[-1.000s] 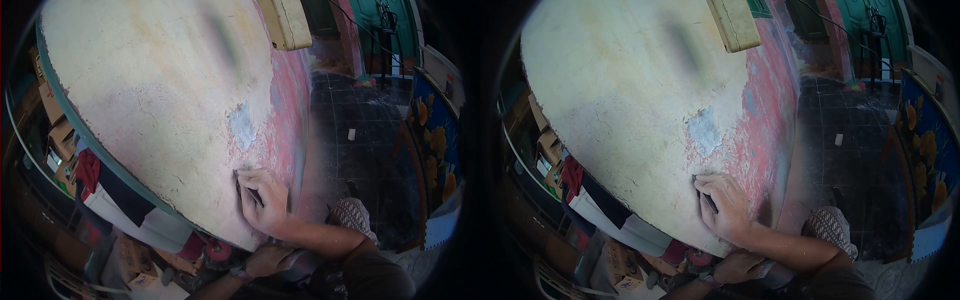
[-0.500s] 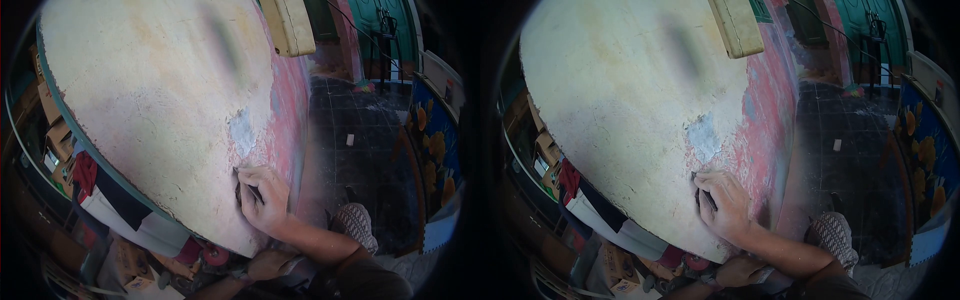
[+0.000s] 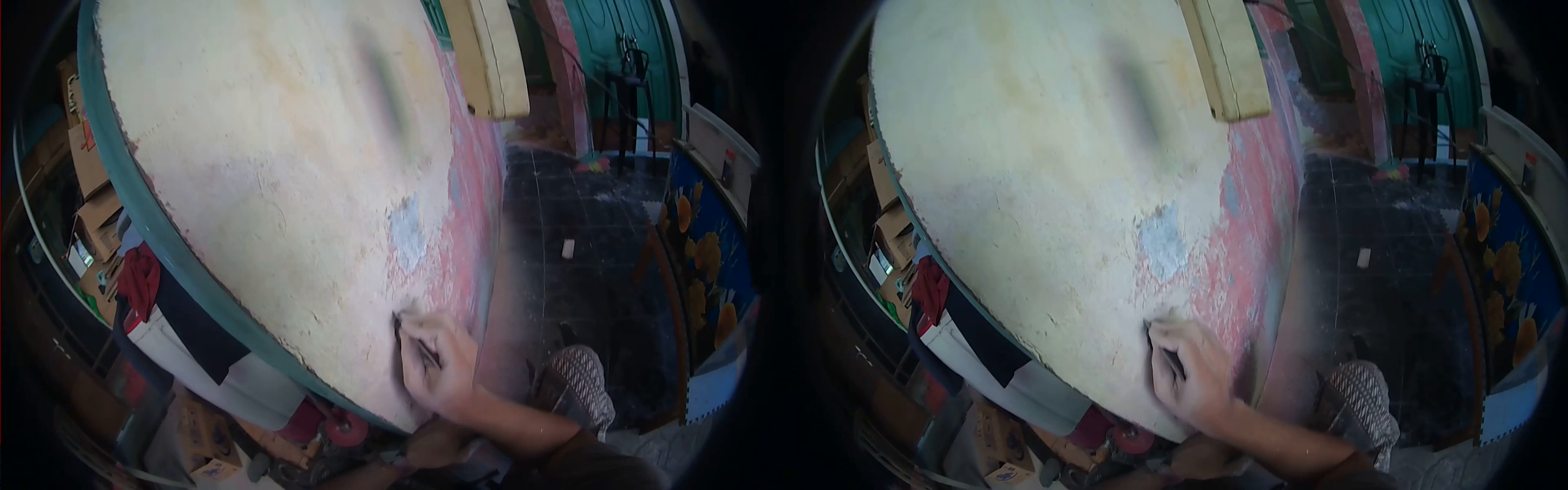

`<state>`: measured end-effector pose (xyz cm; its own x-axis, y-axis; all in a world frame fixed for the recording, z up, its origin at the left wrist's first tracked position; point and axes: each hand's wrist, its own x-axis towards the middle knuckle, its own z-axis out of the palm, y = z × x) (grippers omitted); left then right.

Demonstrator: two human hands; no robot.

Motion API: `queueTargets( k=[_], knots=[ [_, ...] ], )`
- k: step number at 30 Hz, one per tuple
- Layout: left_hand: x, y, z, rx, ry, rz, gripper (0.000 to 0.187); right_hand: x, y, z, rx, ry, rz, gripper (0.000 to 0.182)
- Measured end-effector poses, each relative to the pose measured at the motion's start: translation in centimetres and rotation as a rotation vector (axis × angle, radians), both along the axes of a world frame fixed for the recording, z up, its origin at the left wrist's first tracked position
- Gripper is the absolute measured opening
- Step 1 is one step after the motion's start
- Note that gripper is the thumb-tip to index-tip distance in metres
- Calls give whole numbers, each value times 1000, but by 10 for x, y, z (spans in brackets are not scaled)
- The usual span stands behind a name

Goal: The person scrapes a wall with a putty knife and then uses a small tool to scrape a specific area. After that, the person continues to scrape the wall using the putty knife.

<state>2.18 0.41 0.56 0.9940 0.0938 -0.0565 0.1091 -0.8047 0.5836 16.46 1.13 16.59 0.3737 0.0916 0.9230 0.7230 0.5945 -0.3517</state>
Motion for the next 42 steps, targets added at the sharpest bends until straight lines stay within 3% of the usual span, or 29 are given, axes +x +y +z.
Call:
queueTargets(
  k=[3, 7, 9, 11, 14, 17, 21, 23, 26, 29, 32, 35, 38, 42],
  knots=[
    [9, -6, 25, -43, -137, 144, 43, 4, 3, -5, 9, 10, 43, 20],
    [14, 9, 34, -155, -232, -77, 43, 12, 11, 11, 43, -20, 37, 20],
    [15, 10, 32, -85, -119, -100, 43, 25, 25, 33, 79, -41, 28, 21],
    [15, 3, 30, 108, 160, -56, 42, 38, 39, 47, 122, -67, 17, 23],
    [13, 1, 32, 80, 56, -24, 37, 32, 26, 25, 83, -74, 55, 25],
    [14, 4, 28, 7, -13, -46, 51, 36, 27, 11, 86, -118, 25, 25],
    [18, 6, 6, 42, 110, -50, 55, 47, 34, 13, -49, 30, 39, 22],
    [20, 6, 5, 46, 163, -46, 55, 38, 28, 11, 0, -1, 26, 22],
    [22, 7, 1, 50, -185, -86, 53, 27, 18, 8, 57, -54, 44, 21],
    [31, 6, 30, -71, 305, -50, 54, 36, 23, 15, 39, -43, 20, 22],
    [24, 8, 11, 40, 20, -113, 55, 27, 18, 17, 27, 29, 44, 23],
    [22, 9, 5, 23, -92, -129, 55, 22, 11, 13, 22, -26, 53, 24],
    [21, 12, -2, -37, 10, -96, 55, 27, 14, 15, 21, -58, 44, 23],
    [19, 9, 1, 7, -50, -103, 56, 19, 13, 15, 10, 25, 79, 24]
  ],
)
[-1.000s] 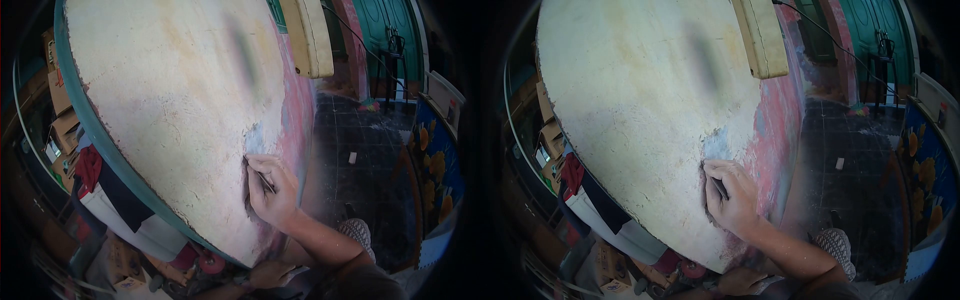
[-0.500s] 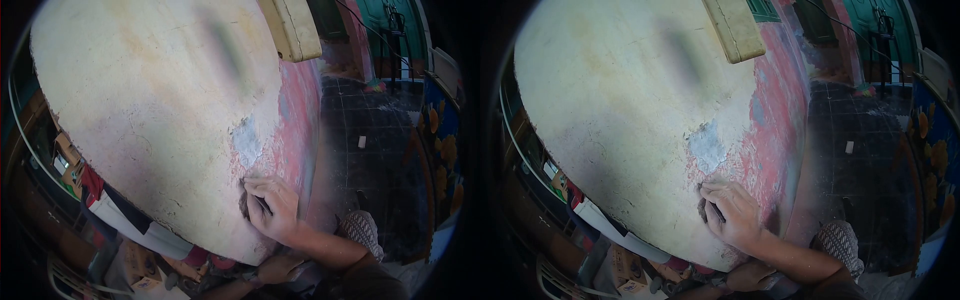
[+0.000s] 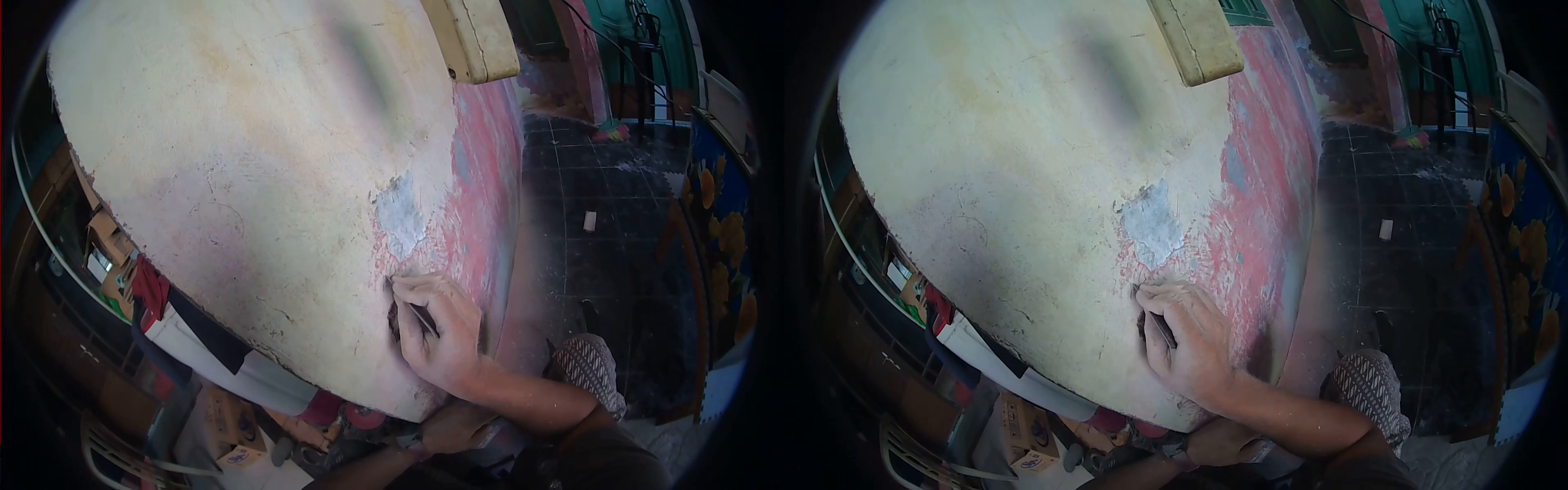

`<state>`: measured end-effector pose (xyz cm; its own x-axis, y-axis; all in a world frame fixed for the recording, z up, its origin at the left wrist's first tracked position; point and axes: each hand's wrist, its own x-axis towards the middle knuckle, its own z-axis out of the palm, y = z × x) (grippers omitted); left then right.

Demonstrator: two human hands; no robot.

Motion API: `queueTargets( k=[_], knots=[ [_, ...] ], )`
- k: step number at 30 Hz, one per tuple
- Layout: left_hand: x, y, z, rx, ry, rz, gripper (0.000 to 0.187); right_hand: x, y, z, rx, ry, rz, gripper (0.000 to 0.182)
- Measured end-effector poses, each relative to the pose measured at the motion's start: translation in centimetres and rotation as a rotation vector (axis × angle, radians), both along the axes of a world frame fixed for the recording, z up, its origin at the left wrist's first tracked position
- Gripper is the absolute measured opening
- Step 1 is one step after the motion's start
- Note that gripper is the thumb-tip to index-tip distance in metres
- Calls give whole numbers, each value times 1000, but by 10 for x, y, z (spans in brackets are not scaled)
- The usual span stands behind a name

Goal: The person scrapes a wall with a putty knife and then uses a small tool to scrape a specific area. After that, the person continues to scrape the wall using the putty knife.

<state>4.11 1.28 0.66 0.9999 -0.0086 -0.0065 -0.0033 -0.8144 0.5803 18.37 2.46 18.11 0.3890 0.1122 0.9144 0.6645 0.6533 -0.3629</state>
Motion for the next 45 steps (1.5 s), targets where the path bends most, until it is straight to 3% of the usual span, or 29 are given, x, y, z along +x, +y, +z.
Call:
queueTargets(
  k=[5, 11, 14, 17, 20, 23, 29, 35, 38, 45],
  knots=[
    [-1, 2, -3, 8, -34, 38, 51, 4, 1, 1, 25, -72, -62, 24],
    [-1, -1, -10, 107, -264, 30, 50, -6, -4, 0, 8, 10, 16, 23],
    [-1, 4, -13, 8, 159, 44, 54, 6, 5, 5, 5, -2, -40, 23],
    [-1, 5, -15, 7, 125, 10, 56, 1, 6, 4, 0, 46, -36, 24],
    [-2, 0, -15, 35, -86, 22, 55, -6, -11, 5, -16, -17, -18, 26],
    [-2, 2, -4, 22, 87, 32, 55, 1, 1, -2, -9, -40, -22, 33],
    [-7, -1, -3, 42, -109, 13, 54, -9, -4, -3, -37, 9, -1, 33],
    [-3, -3, 18, -20, 66, 45, 51, -3, 5, -2, 6, -5, -37, 33],
    [-5, -1, 16, 6, 21, 30, 49, -8, -2, 7, 24, -13, -47, 24],
    [-5, -5, 19, 0, -20, 43, 49, -10, -5, 8, 12, -7, -57, 23]
  ],
)
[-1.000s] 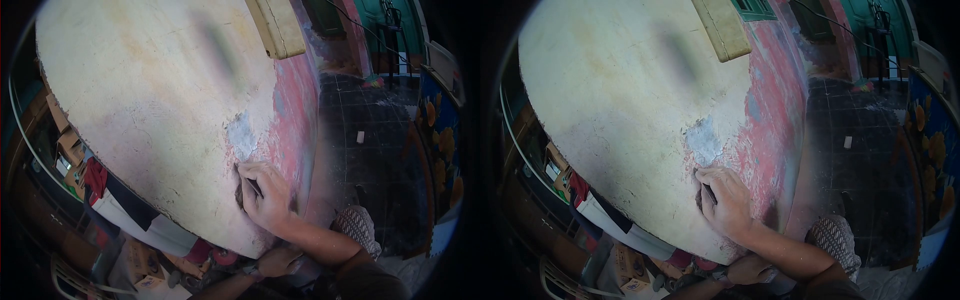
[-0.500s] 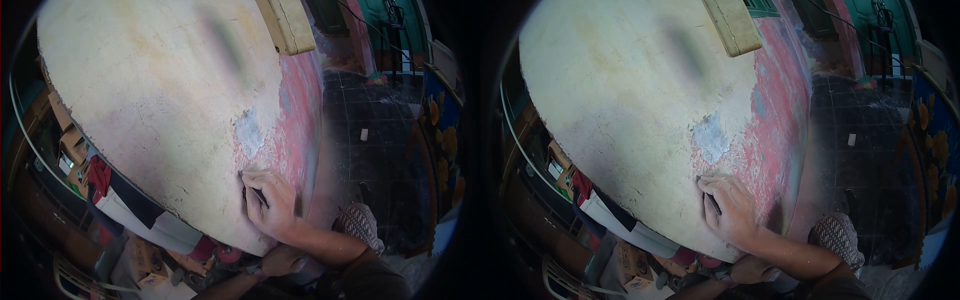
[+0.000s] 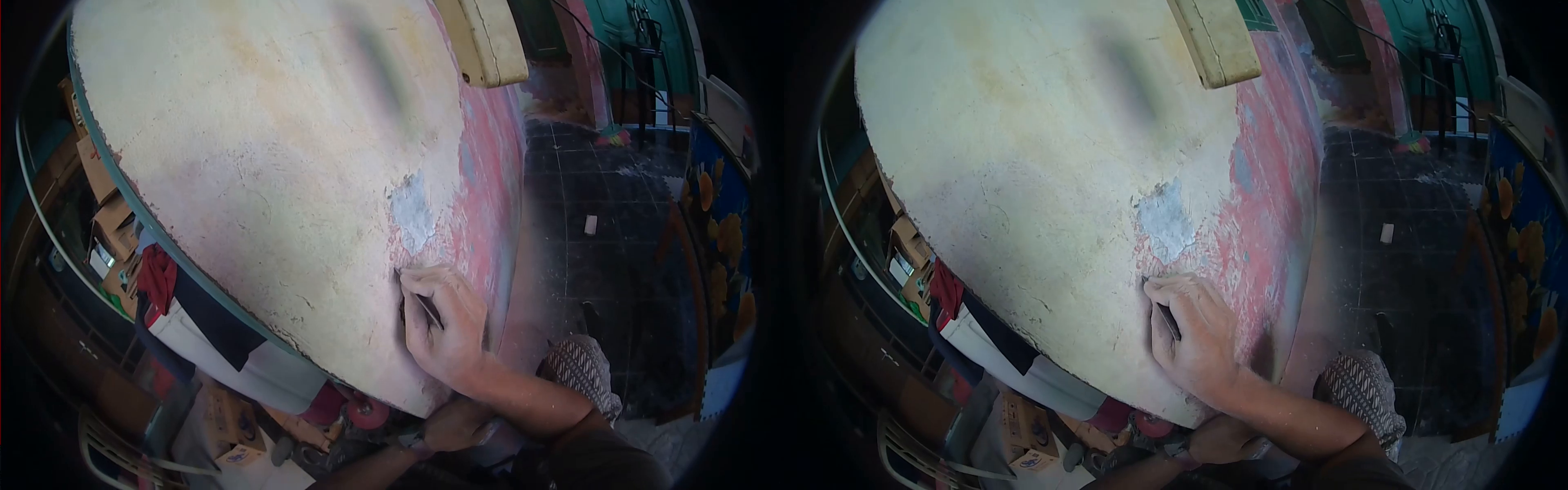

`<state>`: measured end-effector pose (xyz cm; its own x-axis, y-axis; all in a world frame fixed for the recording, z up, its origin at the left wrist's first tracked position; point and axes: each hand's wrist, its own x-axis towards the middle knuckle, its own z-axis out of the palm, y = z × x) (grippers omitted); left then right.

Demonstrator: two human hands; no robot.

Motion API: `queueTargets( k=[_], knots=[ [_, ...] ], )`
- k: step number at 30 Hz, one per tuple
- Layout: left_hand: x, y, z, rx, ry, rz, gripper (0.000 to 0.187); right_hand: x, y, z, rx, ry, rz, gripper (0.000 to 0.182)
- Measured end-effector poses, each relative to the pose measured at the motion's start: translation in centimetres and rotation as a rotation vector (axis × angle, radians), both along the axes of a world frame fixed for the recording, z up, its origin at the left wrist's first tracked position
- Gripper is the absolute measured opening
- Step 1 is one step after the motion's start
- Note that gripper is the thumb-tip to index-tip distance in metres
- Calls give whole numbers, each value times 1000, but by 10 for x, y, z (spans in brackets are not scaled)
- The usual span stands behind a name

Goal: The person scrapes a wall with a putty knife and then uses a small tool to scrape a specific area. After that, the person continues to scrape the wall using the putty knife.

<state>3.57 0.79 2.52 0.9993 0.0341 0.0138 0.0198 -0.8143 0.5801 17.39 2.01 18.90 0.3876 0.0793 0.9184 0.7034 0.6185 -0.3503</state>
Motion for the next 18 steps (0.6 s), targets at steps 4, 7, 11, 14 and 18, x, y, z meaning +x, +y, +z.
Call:
queueTargets(
  k=[4, 7, 11, 14, 18],
  knots=[
    [-3, 1, -6, 53, -37, 2, 49, -5, 3, -8, 55, -49, -3, 27],
    [-3, 4, -12, 35, 62, 39, 51, 10, 14, -3, 23, 4, -26, 28],
    [0, 6, -9, -11, 128, -7, 53, 14, 20, -2, -38, 172, 74, 21],
    [-1, 4, -20, 24, 102, 30, 52, 22, 18, 1, -89, 236, 160, 15],
    [3, 1, -5, 13, 112, 61, 39, 47, 17, 1, -241, 442, 342, 11]
  ],
)
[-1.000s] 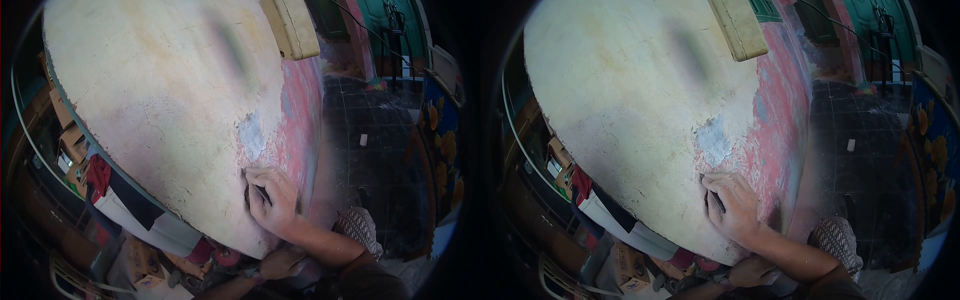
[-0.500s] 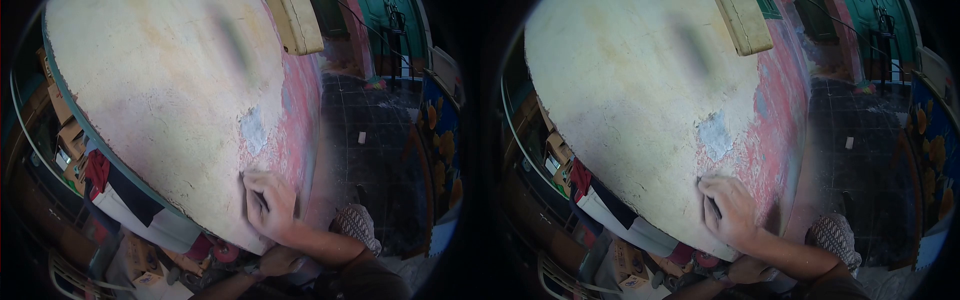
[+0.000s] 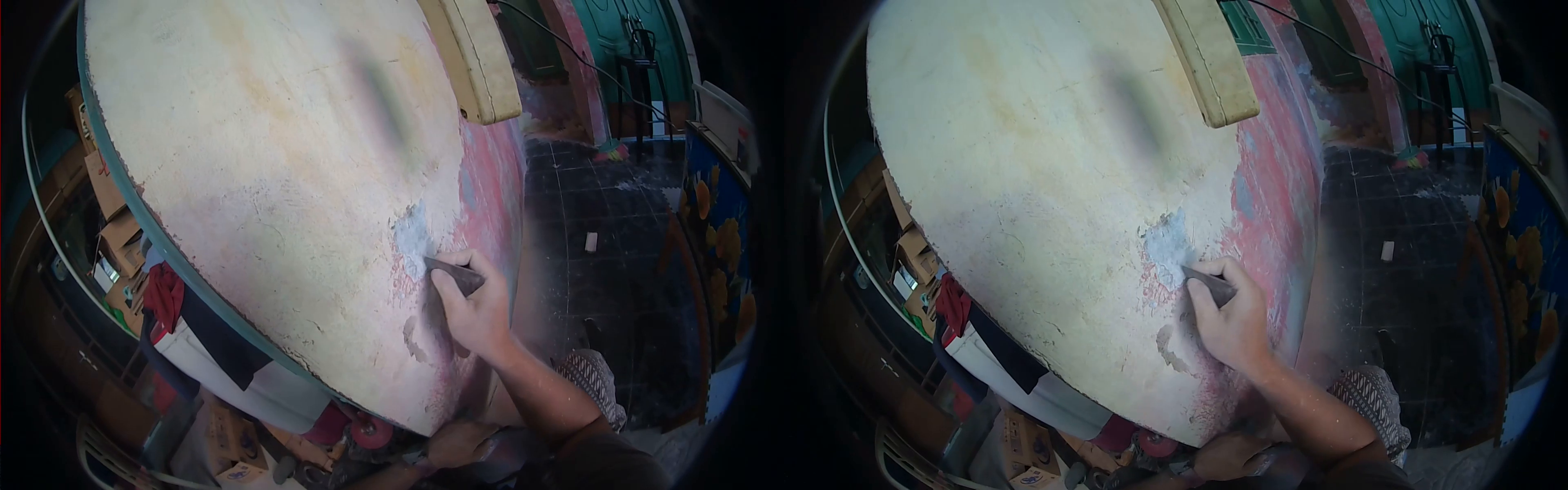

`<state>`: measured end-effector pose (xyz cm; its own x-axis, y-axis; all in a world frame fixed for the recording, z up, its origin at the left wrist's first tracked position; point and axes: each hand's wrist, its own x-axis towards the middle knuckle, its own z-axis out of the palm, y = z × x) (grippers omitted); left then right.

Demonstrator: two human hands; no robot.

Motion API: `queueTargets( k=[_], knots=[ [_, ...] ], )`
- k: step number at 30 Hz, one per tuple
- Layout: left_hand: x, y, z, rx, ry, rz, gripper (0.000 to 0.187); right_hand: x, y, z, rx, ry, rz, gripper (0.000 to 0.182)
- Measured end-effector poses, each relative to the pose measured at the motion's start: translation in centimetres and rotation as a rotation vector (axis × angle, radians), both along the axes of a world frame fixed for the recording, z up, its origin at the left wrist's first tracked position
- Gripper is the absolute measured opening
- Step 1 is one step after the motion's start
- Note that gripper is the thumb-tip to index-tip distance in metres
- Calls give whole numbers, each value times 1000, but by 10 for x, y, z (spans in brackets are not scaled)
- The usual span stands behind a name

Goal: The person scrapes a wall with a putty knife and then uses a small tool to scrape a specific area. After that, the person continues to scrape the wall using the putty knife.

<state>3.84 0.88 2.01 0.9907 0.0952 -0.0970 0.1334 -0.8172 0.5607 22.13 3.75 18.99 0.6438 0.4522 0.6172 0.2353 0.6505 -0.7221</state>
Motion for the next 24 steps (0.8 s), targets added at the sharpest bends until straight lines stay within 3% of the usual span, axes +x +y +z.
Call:
queueTargets(
  k=[2, 5, 8, 13, 17, 20, 23, 24],
  knots=[
    [-1, 0, -1, -19, -4, -10, 44, 22, 1, -3, -55, 66, 62, 11],
    [-1, -6, 29, 16, -10, 30, 38, 56, -9, -1, -131, 136, 169, 9],
    [-2, -4, 1, 85, -261, 88, 30, 80, -23, -4, -142, 229, 247, 7],
    [6, -5, 4, 139, -316, 161, 25, 121, -44, -27, -306, 283, 303, 11],
    [8, 0, -2, 150, -357, 213, 24, 127, -49, -32, -281, 389, 364, 16],
    [13, -7, 16, 28, -232, 340, 22, 126, -53, -27, -269, 409, 473, 18],
    [26, -16, 36, -289, -293, 447, 20, 118, -59, -14, -282, 447, 585, 21],
    [30, -18, 45, -248, -294, 418, 22, 115, -60, -11, -289, 434, 579, 20]
  ],
)
